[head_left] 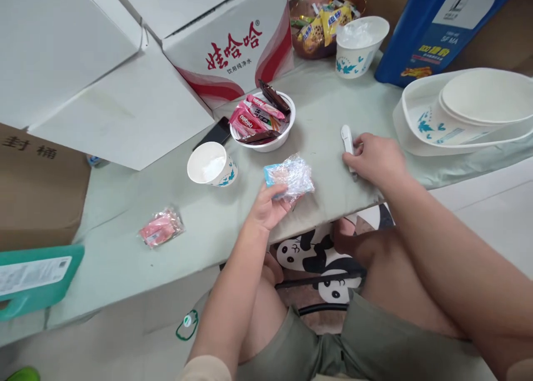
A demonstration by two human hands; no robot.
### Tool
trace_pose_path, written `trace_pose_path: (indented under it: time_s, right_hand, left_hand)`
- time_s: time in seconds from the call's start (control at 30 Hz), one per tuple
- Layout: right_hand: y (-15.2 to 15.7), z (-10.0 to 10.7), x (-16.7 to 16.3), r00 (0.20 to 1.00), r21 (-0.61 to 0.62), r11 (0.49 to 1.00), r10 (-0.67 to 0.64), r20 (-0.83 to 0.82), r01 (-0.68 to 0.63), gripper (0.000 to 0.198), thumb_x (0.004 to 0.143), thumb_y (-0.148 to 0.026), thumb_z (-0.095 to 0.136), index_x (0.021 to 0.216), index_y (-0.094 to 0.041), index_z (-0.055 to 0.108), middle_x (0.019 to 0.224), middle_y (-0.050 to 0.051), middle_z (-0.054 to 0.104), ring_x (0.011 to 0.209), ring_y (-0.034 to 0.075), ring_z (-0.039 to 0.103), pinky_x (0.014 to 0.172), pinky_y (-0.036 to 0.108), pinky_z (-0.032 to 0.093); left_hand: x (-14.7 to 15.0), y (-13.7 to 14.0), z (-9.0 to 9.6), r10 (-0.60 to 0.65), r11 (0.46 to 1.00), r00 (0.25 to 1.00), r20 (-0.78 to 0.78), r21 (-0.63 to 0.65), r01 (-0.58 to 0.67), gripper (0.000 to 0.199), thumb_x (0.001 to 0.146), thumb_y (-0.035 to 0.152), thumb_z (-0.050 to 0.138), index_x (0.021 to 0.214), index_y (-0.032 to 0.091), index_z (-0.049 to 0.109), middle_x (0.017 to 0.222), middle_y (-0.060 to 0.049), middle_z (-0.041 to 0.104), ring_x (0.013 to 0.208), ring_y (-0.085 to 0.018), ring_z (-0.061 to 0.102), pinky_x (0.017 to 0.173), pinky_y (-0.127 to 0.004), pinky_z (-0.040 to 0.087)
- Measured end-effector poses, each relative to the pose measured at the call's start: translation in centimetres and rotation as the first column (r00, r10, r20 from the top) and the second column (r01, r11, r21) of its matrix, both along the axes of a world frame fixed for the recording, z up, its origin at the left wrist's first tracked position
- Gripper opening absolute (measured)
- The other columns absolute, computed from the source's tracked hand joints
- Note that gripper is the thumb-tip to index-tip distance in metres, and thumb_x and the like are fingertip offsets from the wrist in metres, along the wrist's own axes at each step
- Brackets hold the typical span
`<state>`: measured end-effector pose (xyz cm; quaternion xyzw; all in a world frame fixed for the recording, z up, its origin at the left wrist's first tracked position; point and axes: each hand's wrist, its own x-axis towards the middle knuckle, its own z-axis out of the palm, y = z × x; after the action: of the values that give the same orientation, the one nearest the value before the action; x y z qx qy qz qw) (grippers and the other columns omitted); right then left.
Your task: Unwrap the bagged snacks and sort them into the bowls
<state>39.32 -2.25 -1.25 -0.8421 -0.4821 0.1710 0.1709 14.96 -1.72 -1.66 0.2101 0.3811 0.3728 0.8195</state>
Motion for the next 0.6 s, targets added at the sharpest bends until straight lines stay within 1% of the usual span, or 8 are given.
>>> trace_pose_path:
  time_s: [0.07, 0.1, 0.13, 0.2, 0.27, 0.33, 0.43, 0.6]
  right_hand:
    - [0.0, 0.5, -0.3, 0.990, 0.023, 1.000, -0.006, -0.143, 0.009, 0.015, 0.067, -0.028, 0.066, 0.079, -0.023, 0.059, 0.072, 0.005, 0.062, 0.073, 0.025, 0.060, 0.063, 0.035, 0.044]
    - [0.0, 0.9, -0.7, 0.960, 0.075, 0.997, -0.012, -0.280, 0.035, 0.013, 0.066, -0.027, 0.064, 0.076, -0.023, 0.057, 0.068, 0.003, 0.059, 0.066, 0.021, 0.057, 0.059, 0.033, 0.042]
    - [0.1, 1.2, -1.2, 0.895, 0.142, 0.986, -0.014, -0.445, 0.086, 0.013, 0.066, -0.028, 0.062, 0.076, -0.023, 0.055, 0.065, 0.001, 0.056, 0.059, 0.018, 0.053, 0.054, 0.031, 0.039]
    - [0.2, 1.9, -2.3, 0.657, 0.231, 0.946, 0.025, -0.754, 0.229, 0.017, 0.066, -0.032, 0.056, 0.081, -0.025, 0.049, 0.064, -0.002, 0.054, 0.047, 0.013, 0.043, 0.044, 0.028, 0.029]
    - [0.2, 2.5, -3.6, 0.415, 0.224, 0.925, 0.082, -0.906, 0.306, 0.025, 0.065, -0.038, 0.053, 0.083, -0.027, 0.039, 0.067, -0.003, 0.058, 0.040, 0.011, 0.038, 0.039, 0.027, 0.018]
    - [0.0, 2.8, -4.6, 0.296, 0.216, 0.930, 0.126, -0.947, 0.296, 0.032, 0.064, -0.043, 0.054, 0.082, -0.028, 0.033, 0.069, -0.003, 0.062, 0.038, 0.011, 0.040, 0.038, 0.027, 0.014]
    - [-0.5, 2.7, -5.6, 0.289, 0.279, 0.911, 0.191, -0.938, 0.303, 0.033, 0.070, -0.048, 0.057, 0.078, -0.027, 0.032, 0.063, -0.004, 0.056, 0.041, 0.012, 0.041, 0.040, 0.028, 0.022]
    - [-0.8, 1.2, -7.2, 0.271, 0.301, 0.912, 0.227, -0.936, 0.279, 0.035, 0.081, -0.056, 0.053, 0.068, -0.025, 0.042, 0.064, 0.000, 0.054, 0.046, 0.012, 0.044, 0.044, 0.029, 0.033]
  left_hand:
    - [-0.1, 0.3, -0.3, 0.068, 0.998, 0.997, -0.029, -0.003, -0.069, 0.054, 0.065, 0.009, 0.071, 0.117, 0.020, 0.065, 0.094, -0.004, 0.075, 0.087, -0.019, 0.072, 0.080, -0.031, 0.059]
    - [-0.1, 0.4, -0.5, 0.089, 0.996, 0.995, -0.043, 0.005, -0.089, 0.053, 0.066, 0.009, 0.072, 0.117, 0.020, 0.065, 0.095, -0.003, 0.075, 0.087, -0.018, 0.072, 0.081, -0.031, 0.059]
    - [-0.1, 0.5, -0.6, 0.096, 0.995, 0.993, -0.062, 0.016, -0.095, 0.052, 0.066, 0.009, 0.072, 0.116, 0.020, 0.065, 0.096, -0.003, 0.075, 0.088, -0.018, 0.072, 0.083, -0.031, 0.059]
    - [-0.1, 0.6, -1.0, 0.083, 0.996, 0.990, -0.110, 0.046, -0.078, 0.049, 0.068, 0.011, 0.075, 0.116, 0.020, 0.066, 0.098, -0.004, 0.074, 0.092, -0.020, 0.071, 0.087, -0.033, 0.058]
    - [0.1, 0.4, -1.2, 0.069, 0.994, 0.988, -0.140, 0.090, -0.057, 0.049, 0.071, 0.016, 0.078, 0.118, 0.022, 0.064, 0.104, -0.005, 0.073, 0.098, -0.022, 0.070, 0.091, -0.037, 0.057]
    - [0.2, 0.2, -1.5, 0.071, 0.988, 0.987, -0.143, 0.149, -0.049, 0.056, 0.072, 0.019, 0.079, 0.124, 0.027, 0.061, 0.116, -0.004, 0.070, 0.106, -0.023, 0.068, 0.095, -0.041, 0.056]
    - [0.5, -0.1, -1.8, 0.064, 0.975, 0.987, -0.147, 0.219, -0.031, 0.065, 0.073, 0.019, 0.080, 0.130, 0.035, 0.055, 0.124, -0.001, 0.066, 0.117, -0.024, 0.064, 0.100, -0.043, 0.053]
    - [0.7, -0.4, -2.2, 0.042, 0.963, 0.985, -0.169, 0.268, 0.006, 0.063, 0.071, 0.022, 0.082, 0.128, 0.031, 0.056, 0.122, -0.003, 0.066, 0.121, -0.025, 0.061, 0.106, -0.043, 0.048]
